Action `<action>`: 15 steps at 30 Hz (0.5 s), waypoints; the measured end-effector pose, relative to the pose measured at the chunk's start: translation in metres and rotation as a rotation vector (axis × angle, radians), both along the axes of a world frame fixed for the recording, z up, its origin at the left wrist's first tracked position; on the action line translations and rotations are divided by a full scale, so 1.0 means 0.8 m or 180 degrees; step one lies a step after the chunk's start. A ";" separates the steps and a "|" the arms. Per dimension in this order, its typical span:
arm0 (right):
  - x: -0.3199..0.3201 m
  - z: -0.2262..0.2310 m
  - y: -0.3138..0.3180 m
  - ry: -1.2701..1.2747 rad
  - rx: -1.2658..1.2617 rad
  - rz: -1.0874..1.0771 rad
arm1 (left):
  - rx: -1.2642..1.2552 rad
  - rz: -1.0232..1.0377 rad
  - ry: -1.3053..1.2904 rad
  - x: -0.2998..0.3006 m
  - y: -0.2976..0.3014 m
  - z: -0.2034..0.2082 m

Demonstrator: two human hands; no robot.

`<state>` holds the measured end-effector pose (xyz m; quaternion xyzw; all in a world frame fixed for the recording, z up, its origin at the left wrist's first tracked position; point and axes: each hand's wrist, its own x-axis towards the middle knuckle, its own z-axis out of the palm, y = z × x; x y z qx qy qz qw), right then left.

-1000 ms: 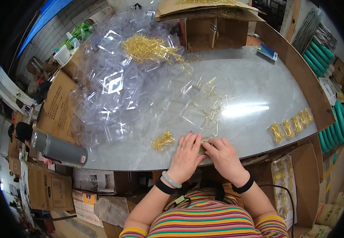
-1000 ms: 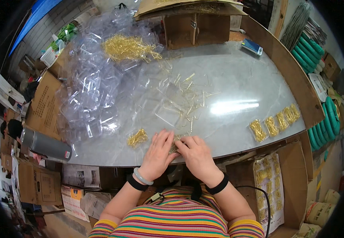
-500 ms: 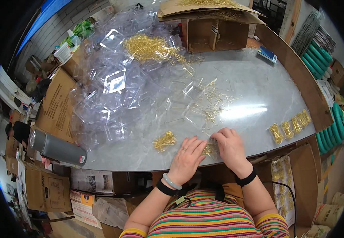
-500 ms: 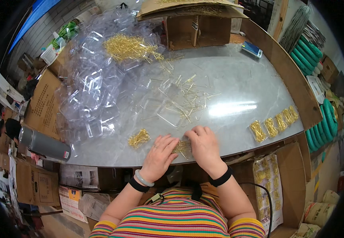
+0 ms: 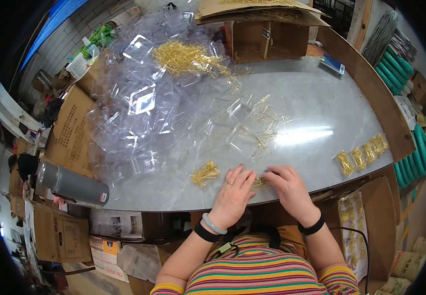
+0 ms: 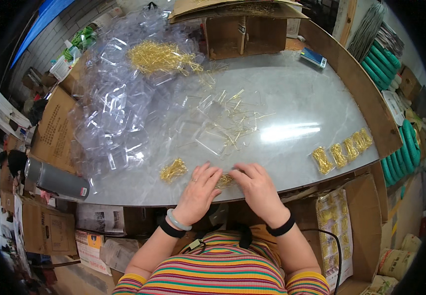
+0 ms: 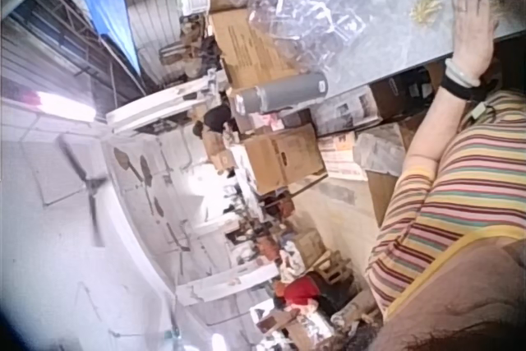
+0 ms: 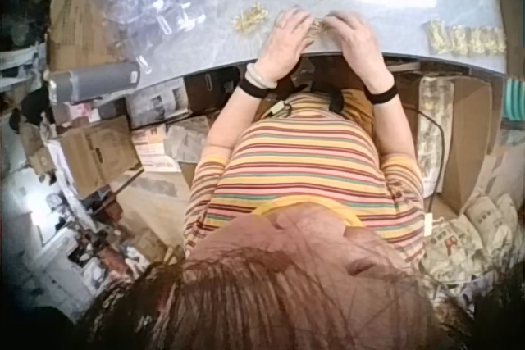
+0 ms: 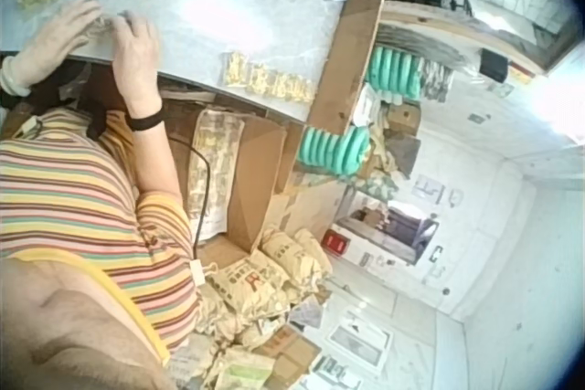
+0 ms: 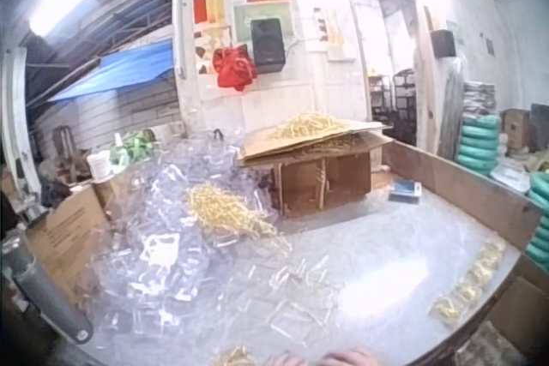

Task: Packaging bunches of thin gold metal strips into small plastic trays on an assembly workbench.

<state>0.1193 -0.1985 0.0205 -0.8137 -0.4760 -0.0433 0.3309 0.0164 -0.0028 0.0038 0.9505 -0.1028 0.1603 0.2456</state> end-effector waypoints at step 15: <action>-0.021 0.001 0.030 0.0683 0.0424 0.0168 | -0.0435 0.0173 0.0023 -0.002 -0.001 -0.003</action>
